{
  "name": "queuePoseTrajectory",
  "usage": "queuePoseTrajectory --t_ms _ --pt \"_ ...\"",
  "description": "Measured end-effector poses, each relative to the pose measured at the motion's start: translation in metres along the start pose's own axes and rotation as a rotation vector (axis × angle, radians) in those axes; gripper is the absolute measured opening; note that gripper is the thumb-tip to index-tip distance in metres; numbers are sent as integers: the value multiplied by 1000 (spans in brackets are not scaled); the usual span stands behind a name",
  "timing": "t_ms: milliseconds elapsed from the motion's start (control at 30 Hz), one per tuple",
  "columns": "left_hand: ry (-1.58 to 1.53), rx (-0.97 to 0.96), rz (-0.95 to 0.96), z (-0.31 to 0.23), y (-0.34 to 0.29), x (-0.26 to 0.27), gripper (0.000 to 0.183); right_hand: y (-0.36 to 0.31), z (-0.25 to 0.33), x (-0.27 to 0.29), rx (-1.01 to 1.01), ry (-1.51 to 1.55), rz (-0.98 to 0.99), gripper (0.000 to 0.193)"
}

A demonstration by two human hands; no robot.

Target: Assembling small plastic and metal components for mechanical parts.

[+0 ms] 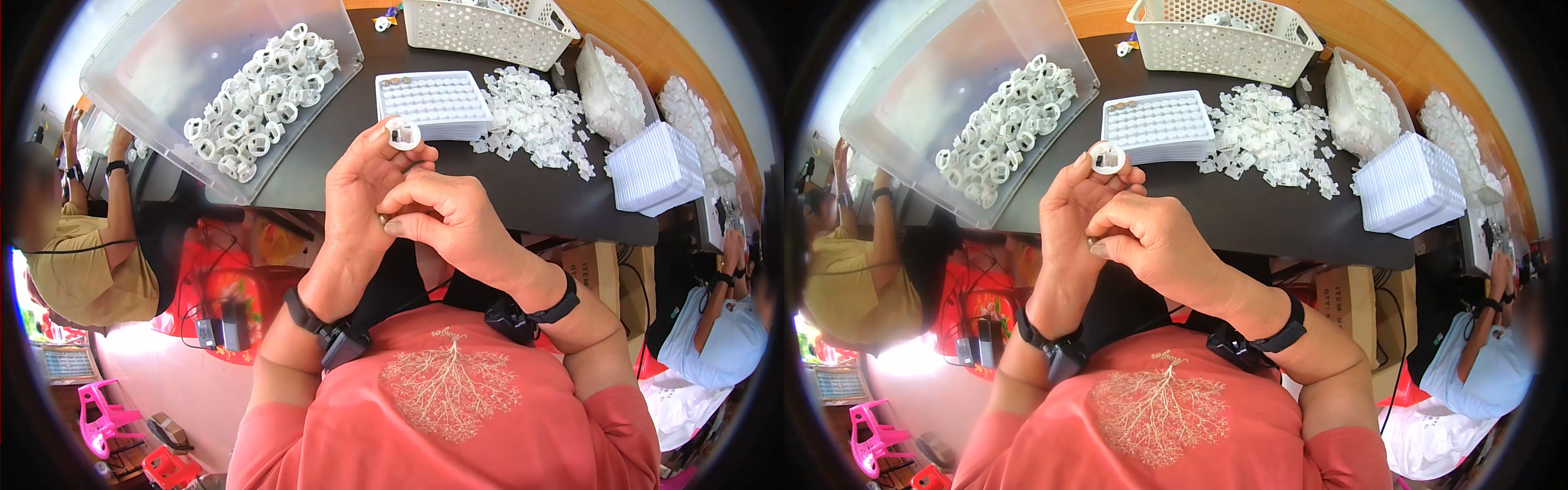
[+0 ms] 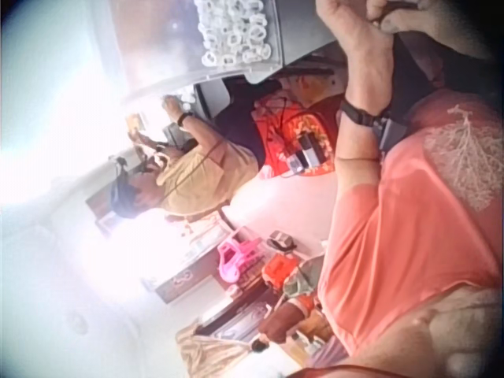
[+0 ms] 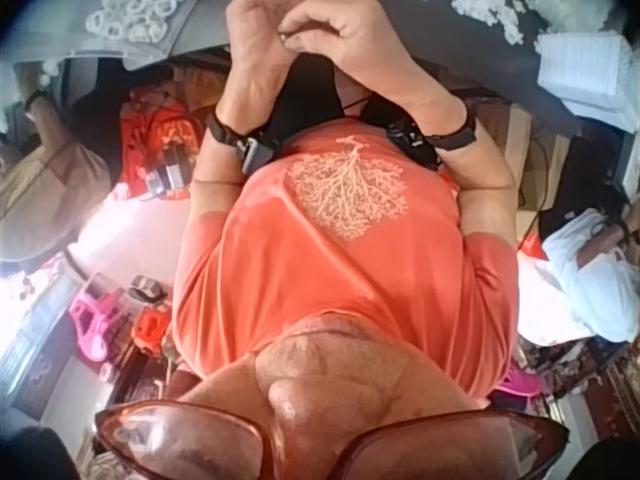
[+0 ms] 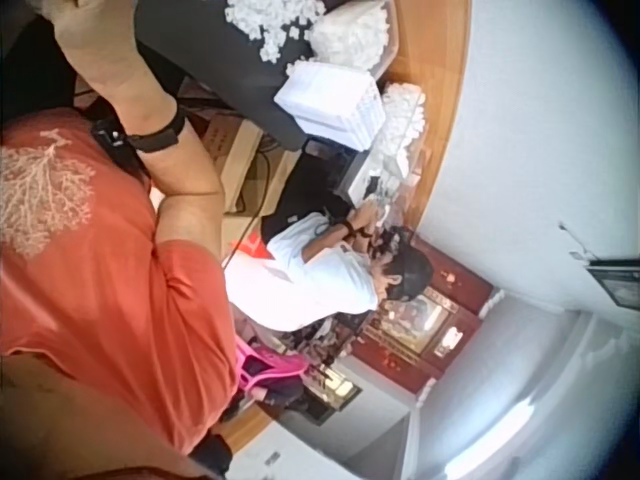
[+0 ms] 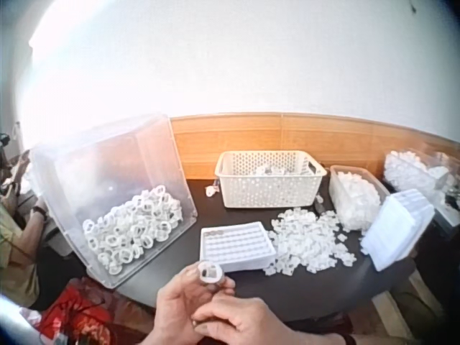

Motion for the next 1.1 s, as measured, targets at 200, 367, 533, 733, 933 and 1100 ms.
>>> queuePoseTrajectory --t_ms 200,367,533,733,933,1100 --pt "28 -11 -29 1 -3 2 36 -9 -3 -11 188 -231 -45 14" --pt "36 -30 -15 3 -4 5 35 -11 2 -11 281 -351 -56 18" --pt "66 -117 -9 0 -7 10 30 7 25 14 357 -447 -128 17" --pt "105 -131 149 2 -8 13 29 20 14 23 453 -612 -119 18" --pt "103 -122 144 4 -9 16 29 19 4 22 477 -585 -147 17" --pt "135 -104 111 7 -10 19 29 21 -3 26 454 -482 -185 14"
Point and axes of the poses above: each hand's wrist, its own y-axis towards the middle knuckle, its own x-axis out of the back of the hand, z = x × y, the point moved 4 cm from there along y, towards the middle knuckle, and after that the axes turned 15 degrees about y, right-handed, at the moved point
